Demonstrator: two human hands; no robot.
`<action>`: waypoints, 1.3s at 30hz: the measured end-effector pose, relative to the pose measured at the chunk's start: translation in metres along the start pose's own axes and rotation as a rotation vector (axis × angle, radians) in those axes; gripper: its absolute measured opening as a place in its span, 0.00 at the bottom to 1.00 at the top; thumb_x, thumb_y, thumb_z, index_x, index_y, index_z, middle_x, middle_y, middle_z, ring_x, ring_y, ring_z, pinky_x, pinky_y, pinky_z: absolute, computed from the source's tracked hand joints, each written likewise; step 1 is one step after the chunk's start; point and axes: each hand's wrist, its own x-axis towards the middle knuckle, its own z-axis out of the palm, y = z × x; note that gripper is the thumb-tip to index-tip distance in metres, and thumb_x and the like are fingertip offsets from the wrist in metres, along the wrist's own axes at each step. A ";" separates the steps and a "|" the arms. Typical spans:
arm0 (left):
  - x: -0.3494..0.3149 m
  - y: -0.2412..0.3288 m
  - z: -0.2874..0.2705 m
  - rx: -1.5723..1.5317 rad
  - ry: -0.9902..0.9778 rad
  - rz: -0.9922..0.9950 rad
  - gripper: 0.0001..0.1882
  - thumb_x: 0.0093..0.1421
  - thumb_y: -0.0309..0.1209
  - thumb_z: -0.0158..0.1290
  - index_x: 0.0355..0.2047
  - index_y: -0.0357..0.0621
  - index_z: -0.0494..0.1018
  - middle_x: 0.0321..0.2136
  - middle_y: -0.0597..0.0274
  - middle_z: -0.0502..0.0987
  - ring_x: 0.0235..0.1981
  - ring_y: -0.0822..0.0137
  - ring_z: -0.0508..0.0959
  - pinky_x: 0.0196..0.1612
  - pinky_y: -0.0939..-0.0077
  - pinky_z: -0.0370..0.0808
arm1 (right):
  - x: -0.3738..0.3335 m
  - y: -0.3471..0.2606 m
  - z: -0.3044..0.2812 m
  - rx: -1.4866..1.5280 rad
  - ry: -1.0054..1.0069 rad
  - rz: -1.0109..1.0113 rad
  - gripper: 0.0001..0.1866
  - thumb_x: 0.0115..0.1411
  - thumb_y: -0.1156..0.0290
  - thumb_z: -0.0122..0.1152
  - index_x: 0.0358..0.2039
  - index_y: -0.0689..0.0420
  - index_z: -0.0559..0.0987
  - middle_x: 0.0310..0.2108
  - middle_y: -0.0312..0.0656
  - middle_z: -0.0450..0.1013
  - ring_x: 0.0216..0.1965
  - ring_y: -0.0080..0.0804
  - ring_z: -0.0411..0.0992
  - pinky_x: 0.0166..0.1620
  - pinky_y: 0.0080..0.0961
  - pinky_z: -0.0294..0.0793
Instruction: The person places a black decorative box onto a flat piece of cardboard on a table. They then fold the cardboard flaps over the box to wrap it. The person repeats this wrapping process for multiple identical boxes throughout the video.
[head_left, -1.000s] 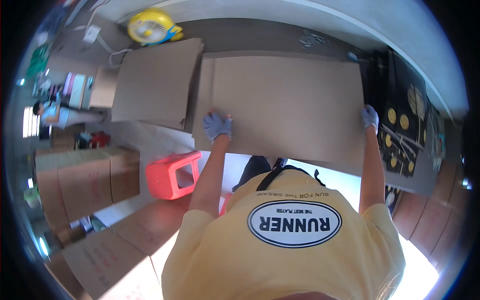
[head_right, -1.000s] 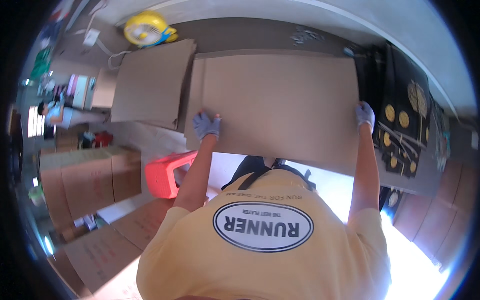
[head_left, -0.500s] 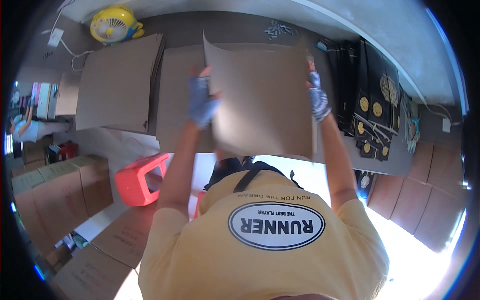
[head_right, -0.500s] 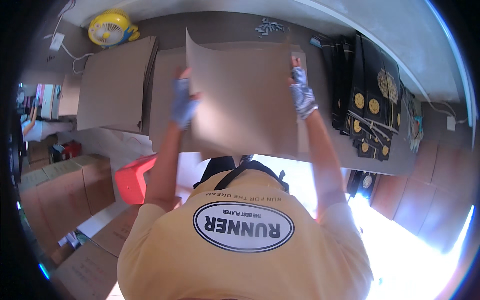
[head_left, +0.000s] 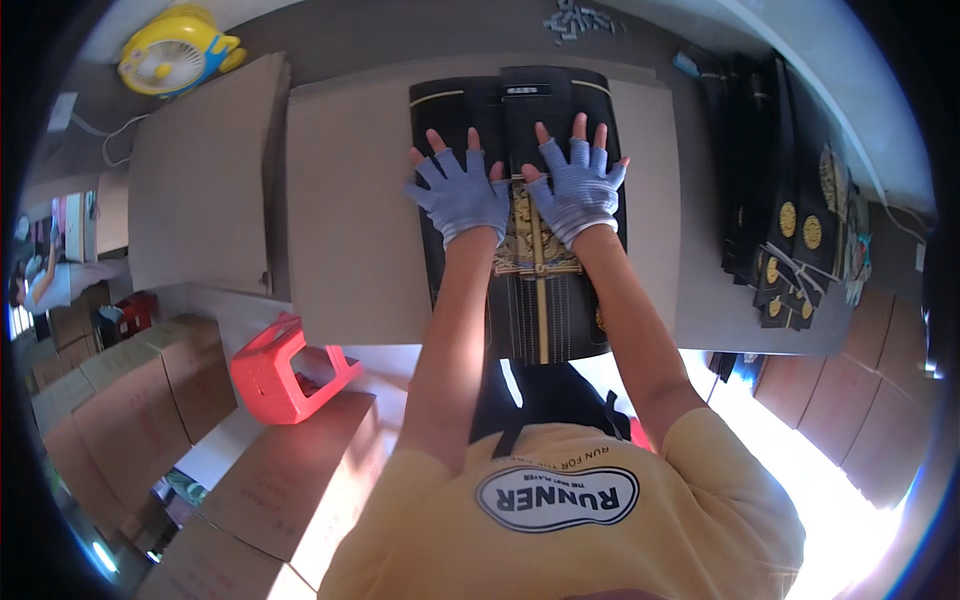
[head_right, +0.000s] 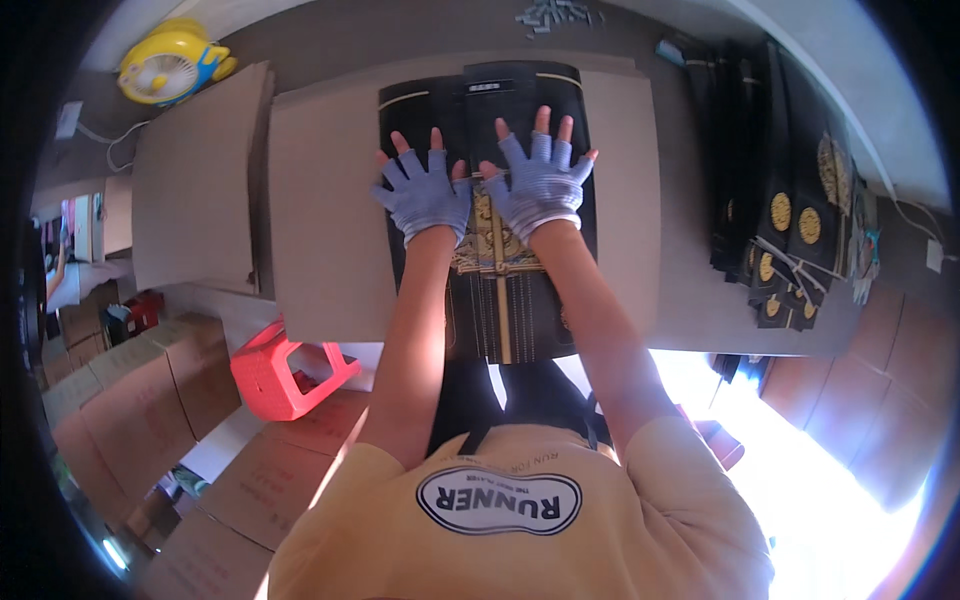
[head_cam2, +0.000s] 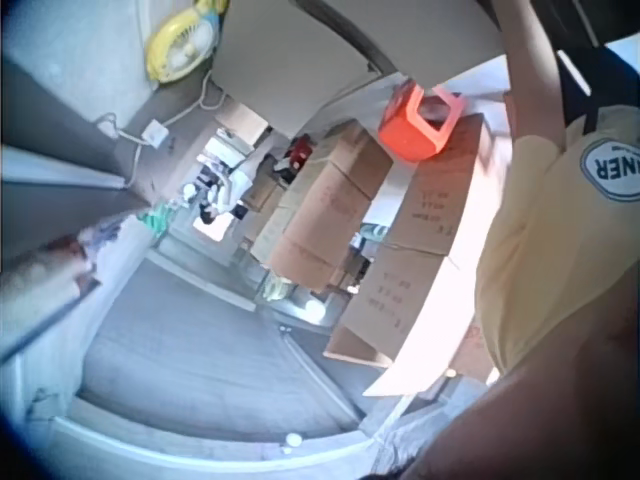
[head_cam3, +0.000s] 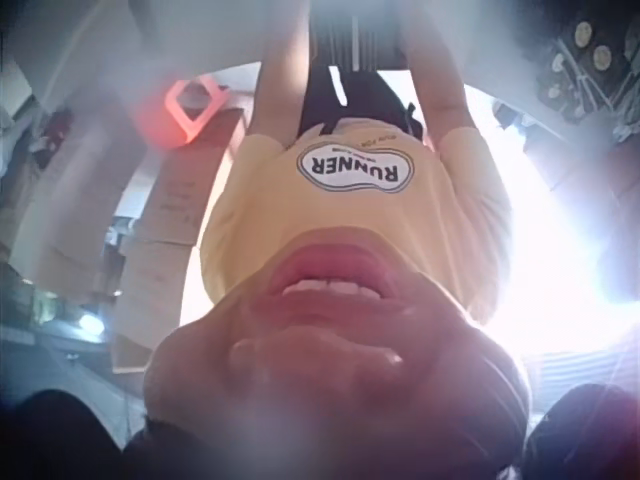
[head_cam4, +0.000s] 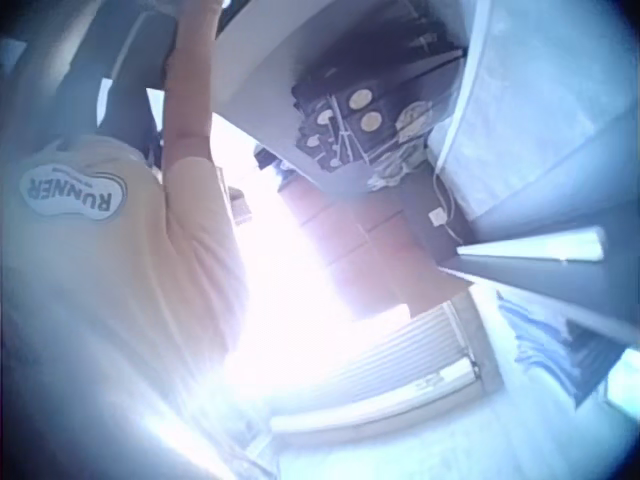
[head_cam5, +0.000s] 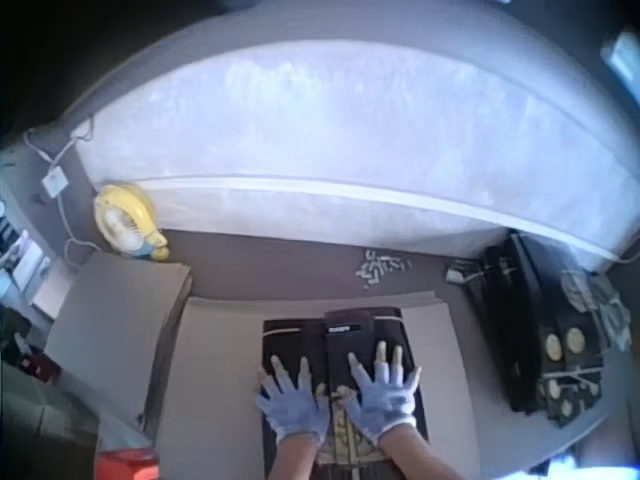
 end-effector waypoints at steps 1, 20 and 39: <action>-0.003 -0.001 0.014 0.015 0.026 -0.005 0.27 0.65 0.50 0.41 0.64 0.69 0.59 0.68 0.49 0.49 0.67 0.38 0.49 0.60 0.33 0.49 | -0.001 -0.006 0.012 -0.050 0.000 -0.015 0.31 0.63 0.40 0.41 0.66 0.29 0.56 0.71 0.47 0.42 0.71 0.54 0.36 0.62 0.72 0.35; -0.035 -0.003 0.027 -0.062 0.095 0.241 0.28 0.63 0.47 0.42 0.63 0.57 0.61 0.66 0.49 0.54 0.66 0.45 0.55 0.63 0.40 0.48 | -0.004 -0.016 0.036 0.045 0.093 -0.026 0.31 0.61 0.48 0.48 0.65 0.34 0.60 0.66 0.53 0.51 0.68 0.56 0.45 0.62 0.70 0.36; -0.129 -0.007 0.016 -0.204 -0.040 0.436 0.30 0.63 0.43 0.40 0.64 0.46 0.57 0.67 0.49 0.53 0.67 0.46 0.53 0.62 0.37 0.50 | -0.150 0.091 0.009 -0.233 -0.453 -0.440 0.46 0.56 0.35 0.48 0.68 0.49 0.52 0.70 0.44 0.45 0.71 0.42 0.38 0.70 0.47 0.36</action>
